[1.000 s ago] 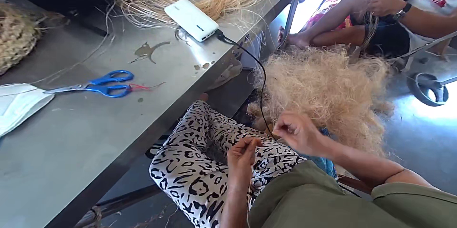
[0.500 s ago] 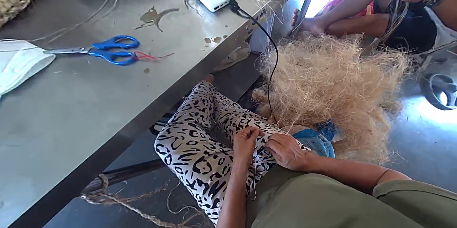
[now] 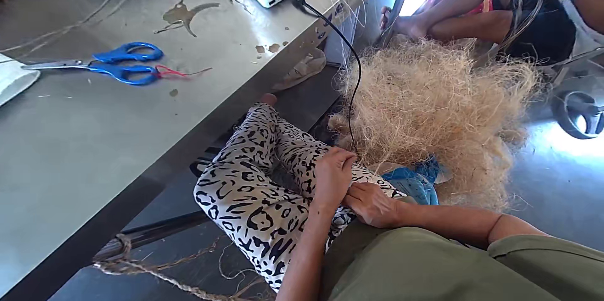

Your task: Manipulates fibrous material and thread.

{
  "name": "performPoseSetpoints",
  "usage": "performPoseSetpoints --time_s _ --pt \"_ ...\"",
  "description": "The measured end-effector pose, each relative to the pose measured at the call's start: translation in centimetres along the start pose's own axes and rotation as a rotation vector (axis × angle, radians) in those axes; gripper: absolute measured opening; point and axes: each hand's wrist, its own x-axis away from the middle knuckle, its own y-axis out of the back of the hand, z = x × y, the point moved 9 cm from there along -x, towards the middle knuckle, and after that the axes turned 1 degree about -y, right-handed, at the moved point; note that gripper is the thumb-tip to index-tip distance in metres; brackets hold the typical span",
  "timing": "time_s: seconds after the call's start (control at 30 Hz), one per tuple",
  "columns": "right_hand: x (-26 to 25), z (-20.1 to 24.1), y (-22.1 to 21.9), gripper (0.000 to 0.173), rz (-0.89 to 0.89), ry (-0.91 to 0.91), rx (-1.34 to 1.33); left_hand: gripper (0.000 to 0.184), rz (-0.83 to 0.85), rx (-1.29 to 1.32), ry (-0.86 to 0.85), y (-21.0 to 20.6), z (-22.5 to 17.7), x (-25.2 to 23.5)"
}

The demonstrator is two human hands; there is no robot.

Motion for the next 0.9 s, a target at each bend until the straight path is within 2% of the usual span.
performPoseSetpoints --time_s 0.13,0.23,0.33,0.43,0.67,0.73,0.8,0.9 --pt "0.1 0.1 -0.3 0.015 0.023 0.003 -0.025 0.025 0.456 -0.138 0.339 -3.8 2.2 -0.6" --pt "0.1 0.0 -0.4 0.015 0.034 0.011 -0.034 0.032 0.594 -0.219 0.424 -5.1 3.7 -0.5" --pt "0.1 -0.1 -0.4 0.015 0.038 0.009 -0.039 0.029 0.643 -0.176 0.421 -5.8 4.3 -0.4" --pt "0.1 -0.3 -0.4 0.014 0.038 0.004 -0.059 0.021 0.580 -0.060 0.418 -6.1 5.2 -0.5" --pt "0.7 -2.7 -0.6 0.015 0.035 -0.146 -0.146 0.016 0.233 0.129 0.527 -2.3 7.5 -0.4" --pt "0.9 -3.6 -0.4 0.019 0.031 -0.205 -0.216 0.011 0.105 0.339 0.560 -1.5 8.6 0.1" --pt "1.2 -5.0 0.0 0.025 0.032 -0.330 -0.352 0.011 -0.006 0.734 0.642 -1.2 9.0 1.0" --pt "1.9 -8.9 0.4 0.031 0.008 -0.696 -0.592 0.024 -0.061 1.088 0.747 -0.3 8.6 2.6"
